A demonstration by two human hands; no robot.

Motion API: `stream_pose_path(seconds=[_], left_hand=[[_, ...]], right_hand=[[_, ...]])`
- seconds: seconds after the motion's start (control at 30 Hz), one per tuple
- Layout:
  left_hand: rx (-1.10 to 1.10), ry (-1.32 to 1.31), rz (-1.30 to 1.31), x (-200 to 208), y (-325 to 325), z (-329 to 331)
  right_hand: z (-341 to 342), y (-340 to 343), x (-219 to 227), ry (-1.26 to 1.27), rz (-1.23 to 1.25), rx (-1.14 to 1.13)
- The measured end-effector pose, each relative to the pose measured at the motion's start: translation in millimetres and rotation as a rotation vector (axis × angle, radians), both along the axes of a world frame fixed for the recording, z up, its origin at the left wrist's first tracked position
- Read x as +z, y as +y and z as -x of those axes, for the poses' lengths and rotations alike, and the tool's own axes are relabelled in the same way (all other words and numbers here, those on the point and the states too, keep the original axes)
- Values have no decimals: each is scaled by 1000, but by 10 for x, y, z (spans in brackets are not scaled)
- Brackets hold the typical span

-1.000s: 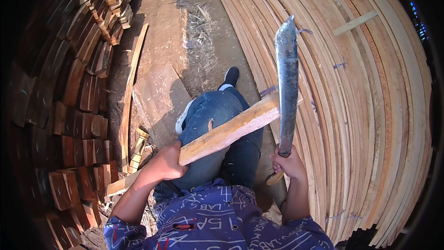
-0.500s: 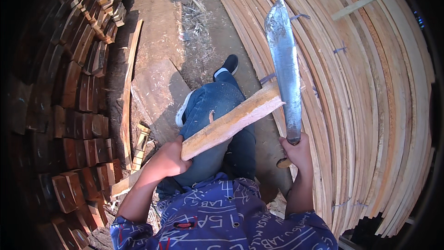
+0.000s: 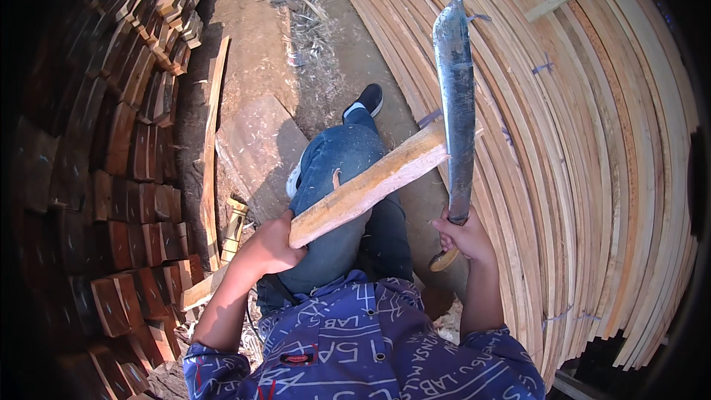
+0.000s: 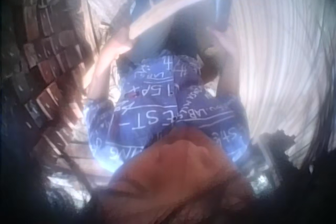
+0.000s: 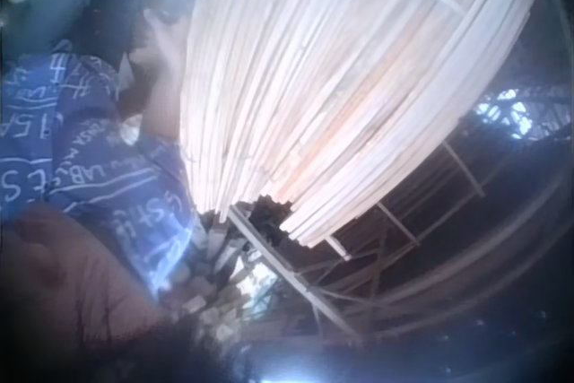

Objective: The person uses a machete to shave and shape a long piece of wood while seated. The person repeatedly strikes the wood to remove thin shavings and smooth the surface. The person rotates the wood to work on different sides.

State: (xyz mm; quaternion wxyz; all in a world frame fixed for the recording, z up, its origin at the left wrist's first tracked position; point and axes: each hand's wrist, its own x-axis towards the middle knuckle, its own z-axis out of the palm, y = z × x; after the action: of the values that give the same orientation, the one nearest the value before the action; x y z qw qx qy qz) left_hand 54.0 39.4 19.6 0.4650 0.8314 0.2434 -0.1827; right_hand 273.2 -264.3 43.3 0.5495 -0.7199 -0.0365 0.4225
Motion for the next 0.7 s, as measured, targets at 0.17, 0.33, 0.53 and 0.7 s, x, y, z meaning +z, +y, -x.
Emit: stream_pose_path(seconds=[0.17,0.33,0.53,0.7], left_hand=[[49,13,-15,132,-79,-35],[121,-19,-45,140,-179,43],[92,65,-13,200,-127,23],[-65,27,119,70,71,24]], right_hand=[[90,178,112,-468,323,-143],[79,164,229,-599,375,-158],[320,123,42,-352,185,-184],[351,142,83,-374,52,-296]])
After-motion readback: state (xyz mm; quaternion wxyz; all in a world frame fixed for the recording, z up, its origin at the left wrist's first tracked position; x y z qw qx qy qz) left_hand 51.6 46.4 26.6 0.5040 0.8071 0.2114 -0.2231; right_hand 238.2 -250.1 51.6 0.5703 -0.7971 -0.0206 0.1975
